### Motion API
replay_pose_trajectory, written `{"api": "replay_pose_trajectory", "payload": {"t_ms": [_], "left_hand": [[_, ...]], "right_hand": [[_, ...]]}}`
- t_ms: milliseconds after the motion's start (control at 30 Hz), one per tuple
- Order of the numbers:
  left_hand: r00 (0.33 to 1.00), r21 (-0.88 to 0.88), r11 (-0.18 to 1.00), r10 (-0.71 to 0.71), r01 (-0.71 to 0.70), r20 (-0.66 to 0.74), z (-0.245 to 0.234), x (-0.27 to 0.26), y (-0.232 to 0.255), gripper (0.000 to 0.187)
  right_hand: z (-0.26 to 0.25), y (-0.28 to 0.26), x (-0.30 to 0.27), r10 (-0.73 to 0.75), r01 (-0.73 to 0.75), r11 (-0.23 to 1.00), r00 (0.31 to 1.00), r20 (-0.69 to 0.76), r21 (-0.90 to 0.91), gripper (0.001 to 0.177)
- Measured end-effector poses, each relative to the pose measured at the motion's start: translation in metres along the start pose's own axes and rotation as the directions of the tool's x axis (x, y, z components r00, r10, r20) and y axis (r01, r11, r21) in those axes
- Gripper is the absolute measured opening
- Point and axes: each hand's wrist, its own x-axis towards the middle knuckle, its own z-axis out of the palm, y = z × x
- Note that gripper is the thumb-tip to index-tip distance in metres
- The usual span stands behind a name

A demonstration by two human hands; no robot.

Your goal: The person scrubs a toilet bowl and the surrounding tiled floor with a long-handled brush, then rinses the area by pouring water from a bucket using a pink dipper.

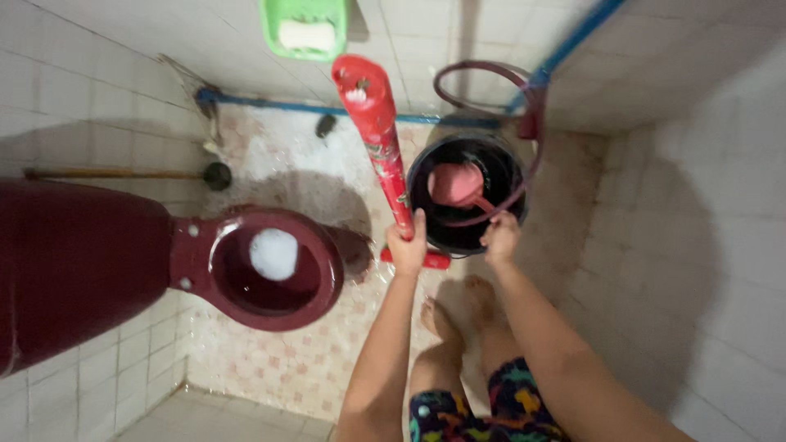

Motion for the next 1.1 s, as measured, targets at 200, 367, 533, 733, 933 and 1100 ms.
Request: {"api": "replay_pose_trajectory", "payload": {"t_ms": [200,367,533,733,933,1100], "left_hand": [[0.995,-0.021,0.998,-0.055,0.057,0.084,-0.01,-0.015,-0.002,0.047],[0.975,0.091,0.986,-0.154,0.141,0.161,-0.013,-0.04,0.0,0.048],[0.944,0.026,1.0,-0.014,0.006,0.331,0.003,-0.059,0.015,0.022],[0.877,0.193,0.981,-0.096,0.003,0.472,0.023,-0.075,0.015,0.024],[0.856,0.152,0.988,-0.101,0.027,0.507,0.014,-0.085,0.021,0.023],[0.812,0.16,0.979,-0.195,0.126,0.55,0.003,-0.091,0.026,0.03]], "right_hand": [[-0.033,-0.039,-0.019,-0.008,-0.002,0.967,0.999,-0.038,-0.254,0.037],[-0.044,-0.046,-0.041,0.137,-0.159,0.937,0.986,-0.093,-0.31,0.043],[-0.079,-0.046,-0.064,0.154,-0.193,0.896,0.98,-0.128,-0.401,0.041],[-0.133,-0.073,-0.084,0.09,-0.137,0.878,0.988,-0.123,-0.458,0.04],[-0.147,-0.078,-0.099,0.088,-0.148,0.974,0.945,-0.316,-0.172,0.034],[-0.167,-0.084,-0.115,0.188,-0.202,0.979,0.875,-0.446,0.015,0.033]]}}
